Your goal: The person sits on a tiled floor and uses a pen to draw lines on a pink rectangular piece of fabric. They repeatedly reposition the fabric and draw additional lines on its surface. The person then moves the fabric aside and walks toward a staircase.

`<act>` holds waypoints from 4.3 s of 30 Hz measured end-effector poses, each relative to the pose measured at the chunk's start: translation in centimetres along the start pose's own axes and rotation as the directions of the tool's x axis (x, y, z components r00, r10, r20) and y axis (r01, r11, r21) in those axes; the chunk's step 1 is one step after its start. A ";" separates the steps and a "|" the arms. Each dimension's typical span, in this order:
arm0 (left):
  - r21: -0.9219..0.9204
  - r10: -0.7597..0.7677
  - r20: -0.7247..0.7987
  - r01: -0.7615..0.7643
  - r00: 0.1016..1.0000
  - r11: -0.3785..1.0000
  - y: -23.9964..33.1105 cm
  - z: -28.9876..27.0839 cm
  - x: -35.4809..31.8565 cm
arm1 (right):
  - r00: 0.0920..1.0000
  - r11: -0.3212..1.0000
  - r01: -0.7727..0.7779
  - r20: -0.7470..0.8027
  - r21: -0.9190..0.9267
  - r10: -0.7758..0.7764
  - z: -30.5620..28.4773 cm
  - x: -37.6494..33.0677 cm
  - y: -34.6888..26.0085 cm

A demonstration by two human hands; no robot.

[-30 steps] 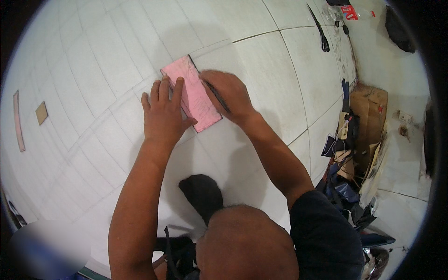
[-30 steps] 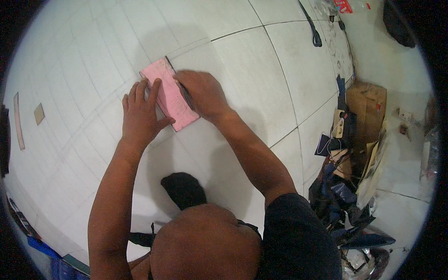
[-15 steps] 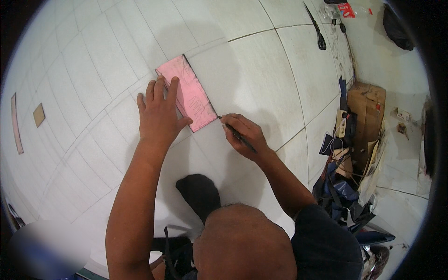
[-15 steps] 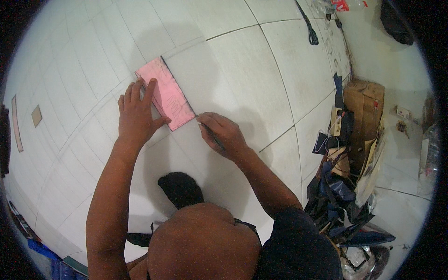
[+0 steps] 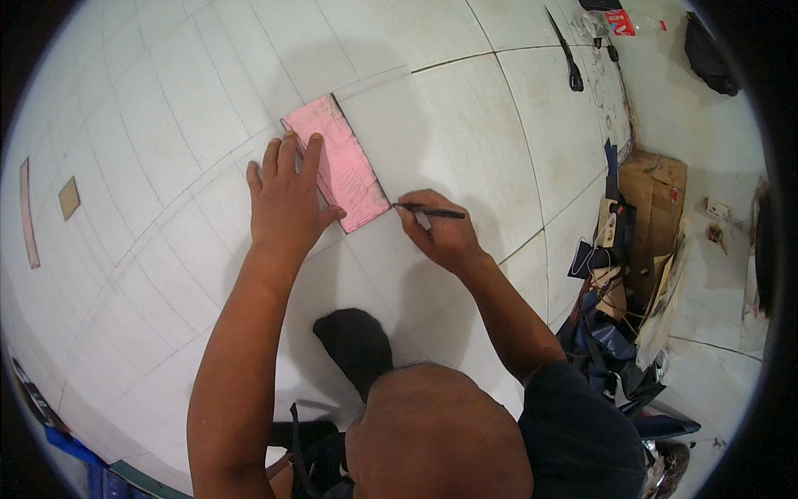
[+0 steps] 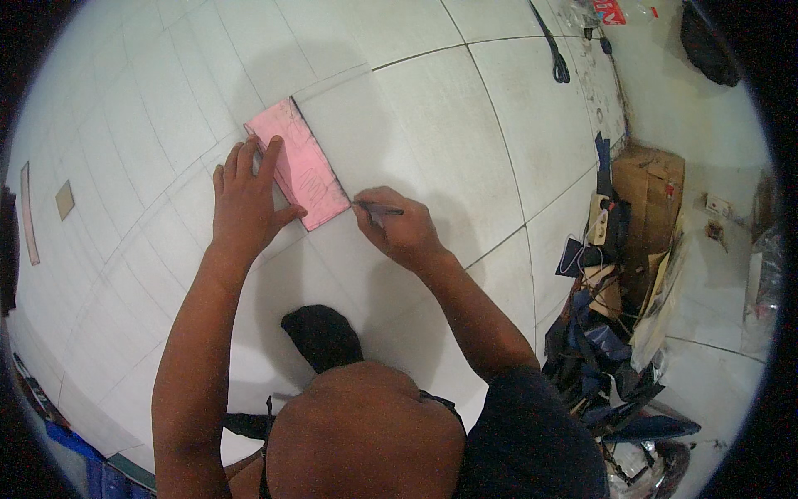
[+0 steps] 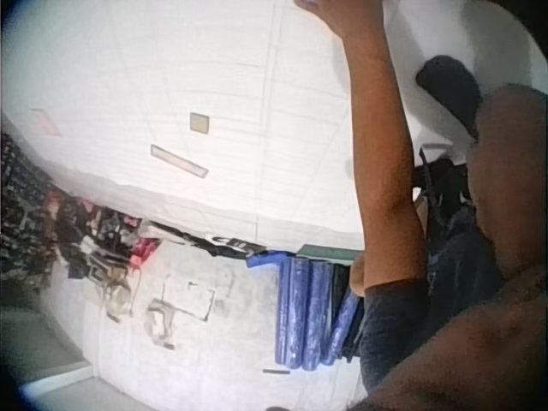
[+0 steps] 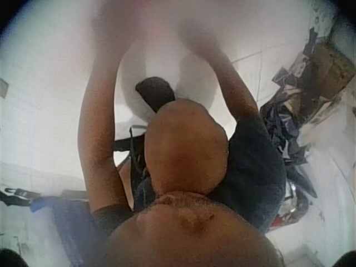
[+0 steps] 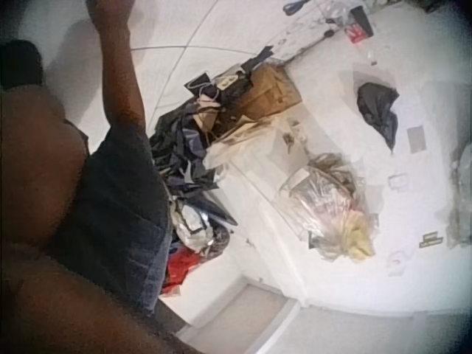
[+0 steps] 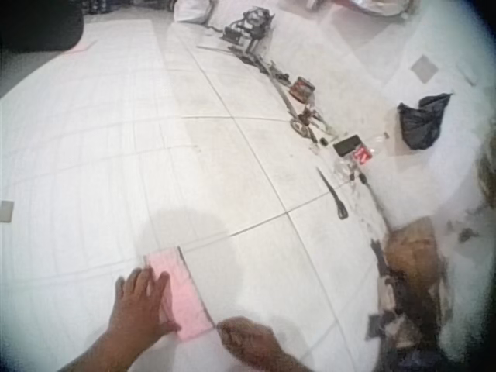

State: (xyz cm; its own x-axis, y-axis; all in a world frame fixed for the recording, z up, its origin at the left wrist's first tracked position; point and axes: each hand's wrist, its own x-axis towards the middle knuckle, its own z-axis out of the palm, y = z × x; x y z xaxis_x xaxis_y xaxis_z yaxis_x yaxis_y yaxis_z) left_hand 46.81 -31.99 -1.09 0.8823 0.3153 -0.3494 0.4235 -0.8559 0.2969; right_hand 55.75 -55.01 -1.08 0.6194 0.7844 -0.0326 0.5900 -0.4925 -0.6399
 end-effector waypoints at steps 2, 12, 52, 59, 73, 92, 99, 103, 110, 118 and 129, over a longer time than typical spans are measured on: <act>-0.011 0.000 0.002 0.000 1.000 1.000 -0.1 0.1 0.0 | 0.999 0.999 -0.029 0.025 -0.029 0.030 -0.1 1.5 -0.2; -0.041 0.019 -0.016 -0.020 1.000 0.999 -0.2 -0.1 0.0 | 0.997 0.995 0.063 -0.031 -0.073 -0.065 1.3 12.1 0.2; -0.158 0.171 -0.234 -0.211 0.957 0.965 3.5 3.4 4.3 | 0.938 0.956 -0.236 -0.300 -0.175 0.176 5.3 -1.0 2.9; -0.149 0.146 -0.168 -0.172 0.975 0.974 4.0 2.5 4.4 | 0.937 0.948 -0.248 -0.298 -0.200 0.183 5.2 -0.9 2.5; -0.111 0.165 -0.224 -0.193 0.961 0.975 3.7 2.1 4.8 | 0.900 0.963 -0.259 -0.380 -0.075 0.213 5.4 -1.2 3.5; -0.160 0.145 -0.121 -0.163 0.982 0.973 4.1 1.3 4.9 | 0.906 0.965 -0.250 -0.370 -0.077 0.205 5.3 -1.5 3.2; -0.131 0.163 -0.188 -0.190 0.969 0.973 4.1 1.6 4.8 | 0.903 0.967 -0.237 -0.388 -0.093 0.184 5.6 -1.2 3.2; -0.116 0.175 -0.126 -0.190 0.976 0.975 3.9 2.0 5.2 | 0.904 0.955 -0.277 -0.365 -0.103 0.223 5.7 -1.4 3.1; -0.167 0.155 -0.080 -0.166 0.985 0.972 4.4 1.7 5.2 | 0.890 0.975 -0.155 -0.452 -0.160 0.067 5.6 -1.8 3.6; -0.139 0.166 -0.059 -0.172 0.984 0.975 4.5 1.4 4.7 | 0.909 0.963 -0.240 -0.377 -0.123 0.178 5.4 -1.9 3.3; -0.105 0.156 0.050 -0.150 0.986 0.983 4.4 0.6 4.9 | 0.916 0.964 -0.252 -0.343 -0.087 0.209 4.8 -1.8 2.8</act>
State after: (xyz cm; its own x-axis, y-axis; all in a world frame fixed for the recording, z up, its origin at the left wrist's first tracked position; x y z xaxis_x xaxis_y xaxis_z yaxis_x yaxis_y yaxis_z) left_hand 52.89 -34.46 -2.03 0.9262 0.1569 -0.3429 0.3054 -0.8455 0.4380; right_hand 53.86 -55.98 -6.53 0.8680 0.4864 0.0998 0.4575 -0.7051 -0.5418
